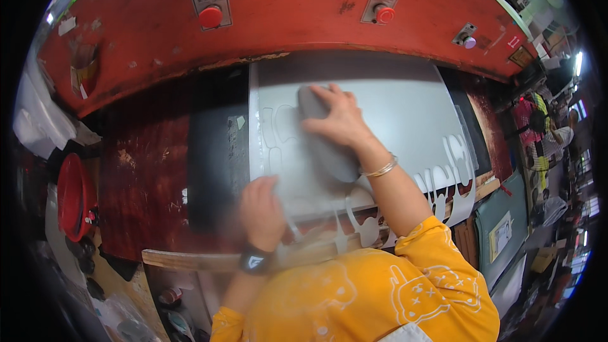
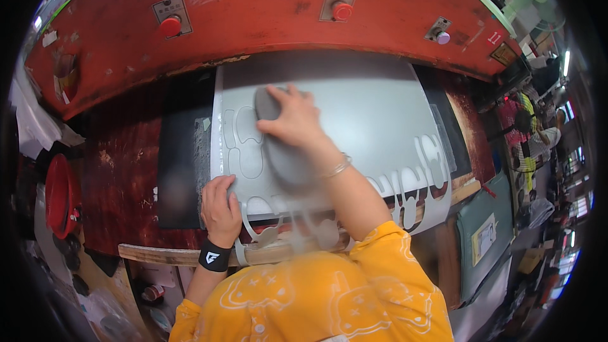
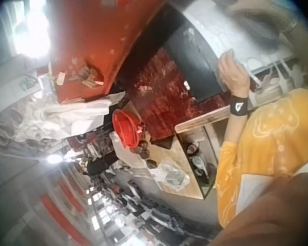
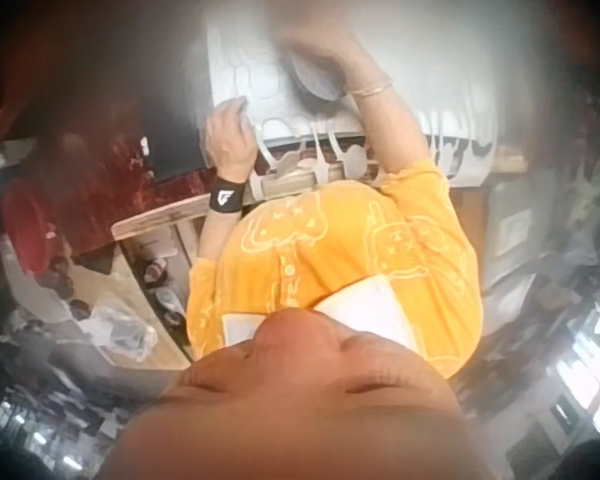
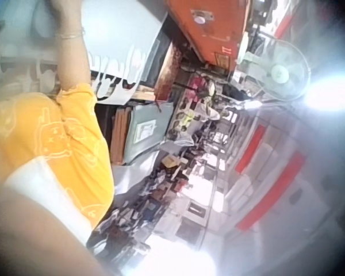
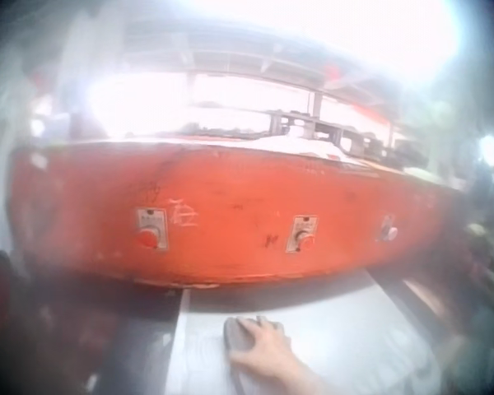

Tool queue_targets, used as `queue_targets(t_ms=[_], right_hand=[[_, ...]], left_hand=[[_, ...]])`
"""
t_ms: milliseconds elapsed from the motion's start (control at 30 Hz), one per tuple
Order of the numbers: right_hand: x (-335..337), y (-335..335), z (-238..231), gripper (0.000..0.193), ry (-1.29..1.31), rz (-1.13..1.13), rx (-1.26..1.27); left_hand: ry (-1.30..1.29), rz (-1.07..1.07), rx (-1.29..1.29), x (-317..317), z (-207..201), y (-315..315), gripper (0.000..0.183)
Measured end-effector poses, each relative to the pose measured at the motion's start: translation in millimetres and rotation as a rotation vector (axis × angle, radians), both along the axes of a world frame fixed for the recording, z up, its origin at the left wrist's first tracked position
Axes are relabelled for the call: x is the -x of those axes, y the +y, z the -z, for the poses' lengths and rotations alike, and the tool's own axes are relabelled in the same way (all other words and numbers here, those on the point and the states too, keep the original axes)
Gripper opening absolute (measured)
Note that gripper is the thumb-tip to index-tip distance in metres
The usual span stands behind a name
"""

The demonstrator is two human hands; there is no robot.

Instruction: The person repeatedly feeds a white sheet with cut-out shapes into a red industrial machine, then removes and stacks the finished pieces. The person uses both hands to align the sheet, press a button, and collect the output.

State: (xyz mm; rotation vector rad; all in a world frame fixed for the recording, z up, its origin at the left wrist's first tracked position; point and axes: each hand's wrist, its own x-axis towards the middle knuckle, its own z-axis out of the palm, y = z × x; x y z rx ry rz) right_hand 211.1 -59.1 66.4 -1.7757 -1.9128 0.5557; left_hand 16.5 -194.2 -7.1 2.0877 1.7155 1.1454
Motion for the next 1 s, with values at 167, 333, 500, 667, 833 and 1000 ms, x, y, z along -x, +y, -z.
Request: queue_targets(t_ms=[167,333,500,667,833,1000], right_hand=[[-19,2,4,0.085,-0.244,0.070,-0.021],[-13,2,10,0.083,-0.335,0.077,-0.009],[-15,10,8,0.084,-0.334,0.087,0.007],[-12,28,12,0.082,-0.307,0.066,-0.002],[-77,44,13,0.078,-0.044,0.015,-0.116],[-199,75,13,0.064,0.054,0.377,-0.819]], left_hand=[[-0.006,-0.004,-0.006,0,1,1,0.028],[-0.028,-0.001,0.017,2,-1,7,0.025],[-0.036,0.003,0.047,3,-4,16,0.023],[-0.027,-0.008,0.040,8,-7,34,0.026],[-0.076,0.025,-0.119,12,-16,48,0.013],[-0.313,0.461,0.076,-11,-23,45,0.009]])
